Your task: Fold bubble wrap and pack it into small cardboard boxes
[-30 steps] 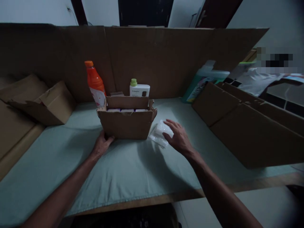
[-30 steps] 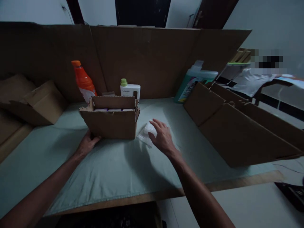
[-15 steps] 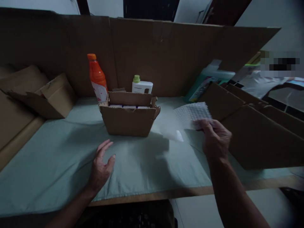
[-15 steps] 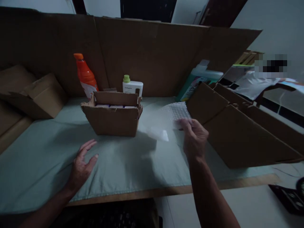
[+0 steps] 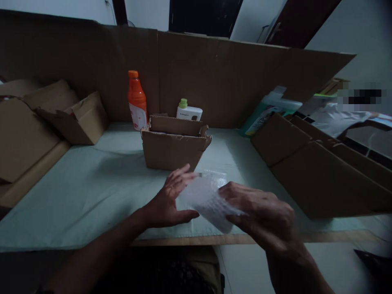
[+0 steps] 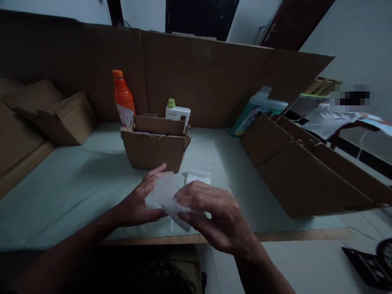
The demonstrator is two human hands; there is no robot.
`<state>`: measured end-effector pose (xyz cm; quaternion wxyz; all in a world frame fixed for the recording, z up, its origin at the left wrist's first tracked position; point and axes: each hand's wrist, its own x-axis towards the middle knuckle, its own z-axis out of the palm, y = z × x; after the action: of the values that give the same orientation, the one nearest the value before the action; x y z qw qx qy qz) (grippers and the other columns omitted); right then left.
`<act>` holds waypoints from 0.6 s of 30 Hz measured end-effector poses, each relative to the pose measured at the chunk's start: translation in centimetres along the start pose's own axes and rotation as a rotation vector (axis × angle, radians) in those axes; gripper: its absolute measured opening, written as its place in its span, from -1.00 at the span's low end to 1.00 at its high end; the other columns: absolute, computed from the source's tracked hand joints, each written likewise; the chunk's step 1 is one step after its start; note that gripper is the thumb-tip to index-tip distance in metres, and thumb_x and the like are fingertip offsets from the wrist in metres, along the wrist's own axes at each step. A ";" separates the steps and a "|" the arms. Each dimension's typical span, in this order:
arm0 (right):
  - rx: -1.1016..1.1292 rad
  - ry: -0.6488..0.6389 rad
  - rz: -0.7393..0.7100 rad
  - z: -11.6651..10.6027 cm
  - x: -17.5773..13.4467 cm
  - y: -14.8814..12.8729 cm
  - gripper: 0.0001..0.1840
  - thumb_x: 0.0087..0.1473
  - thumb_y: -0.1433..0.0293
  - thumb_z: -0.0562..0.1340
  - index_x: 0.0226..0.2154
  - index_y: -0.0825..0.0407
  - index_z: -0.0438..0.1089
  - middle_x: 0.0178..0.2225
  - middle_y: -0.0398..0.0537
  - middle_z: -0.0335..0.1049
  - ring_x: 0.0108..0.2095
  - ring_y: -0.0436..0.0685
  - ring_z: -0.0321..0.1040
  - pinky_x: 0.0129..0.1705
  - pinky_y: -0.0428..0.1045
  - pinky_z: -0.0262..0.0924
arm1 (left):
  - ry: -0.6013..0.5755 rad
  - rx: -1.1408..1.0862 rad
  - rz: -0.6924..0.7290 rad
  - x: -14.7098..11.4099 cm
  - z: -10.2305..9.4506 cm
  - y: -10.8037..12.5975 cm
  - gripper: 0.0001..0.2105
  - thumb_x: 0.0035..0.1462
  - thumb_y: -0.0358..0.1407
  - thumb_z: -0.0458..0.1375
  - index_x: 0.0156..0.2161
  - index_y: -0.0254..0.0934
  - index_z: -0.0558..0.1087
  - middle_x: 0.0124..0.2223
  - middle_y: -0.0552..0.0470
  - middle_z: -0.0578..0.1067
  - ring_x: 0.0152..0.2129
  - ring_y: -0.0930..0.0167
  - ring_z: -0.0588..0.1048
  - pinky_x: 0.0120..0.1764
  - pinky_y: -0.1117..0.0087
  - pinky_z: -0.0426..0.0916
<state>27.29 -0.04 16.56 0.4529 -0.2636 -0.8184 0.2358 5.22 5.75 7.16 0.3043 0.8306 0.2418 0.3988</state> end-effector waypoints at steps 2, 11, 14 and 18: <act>0.023 0.157 0.119 0.0 -0.5 0.0 -0.85 0.24 0.39 0.28 -0.22 -0.13 0.60 -0.40 -0.09 0.56 -0.40 0.14 0.51 -0.33 0.06 0.43 | -0.163 -0.157 -0.168 -0.7 -0.3 0.0 -0.73 0.16 -0.10 0.26 -0.11 -0.21 0.57 0.02 -0.13 0.59 0.12 0.11 0.46 0.21 0.03 0.31; 0.087 0.549 0.590 2.6 -4.9 5.9 -0.86 0.08 0.23 0.40 -0.35 -0.06 0.52 -0.43 -0.15 0.51 -0.45 0.07 0.45 -0.40 -0.02 0.39 | 0.102 -0.415 -0.712 -6.7 -6.1 -3.4 -0.77 -0.01 -0.13 0.30 -0.31 -0.23 0.51 -0.40 0.05 0.55 -0.48 0.39 0.50 -0.35 0.36 0.43; 0.048 0.341 0.743 4.7 -5.9 9.1 -0.70 0.08 0.13 0.36 -0.42 0.02 0.44 -0.52 -0.12 0.46 -0.51 0.07 0.41 -0.48 -0.03 0.34 | 0.167 -0.178 -0.751 -6.7 -8.3 -5.9 -0.69 -0.02 -0.08 0.28 -0.23 -0.26 0.52 -0.40 0.03 0.53 -0.48 0.37 0.48 -0.38 0.36 0.41; -0.217 0.157 0.804 5.8 -7.0 12.5 -0.54 0.11 0.06 0.27 -0.10 0.07 0.49 -0.23 0.12 0.61 -0.32 0.22 0.54 -0.34 0.09 0.44 | 0.155 0.301 -0.730 -6.5 -8.3 -8.7 -0.59 -0.02 -0.15 0.23 -0.05 -0.30 0.52 -0.32 -0.02 0.52 -0.39 0.27 0.52 -0.23 0.23 0.46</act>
<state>28.15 3.99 1.67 0.3555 -0.6251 -0.6337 0.2852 -6.59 10.22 1.80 0.2818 0.6929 0.5989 0.2859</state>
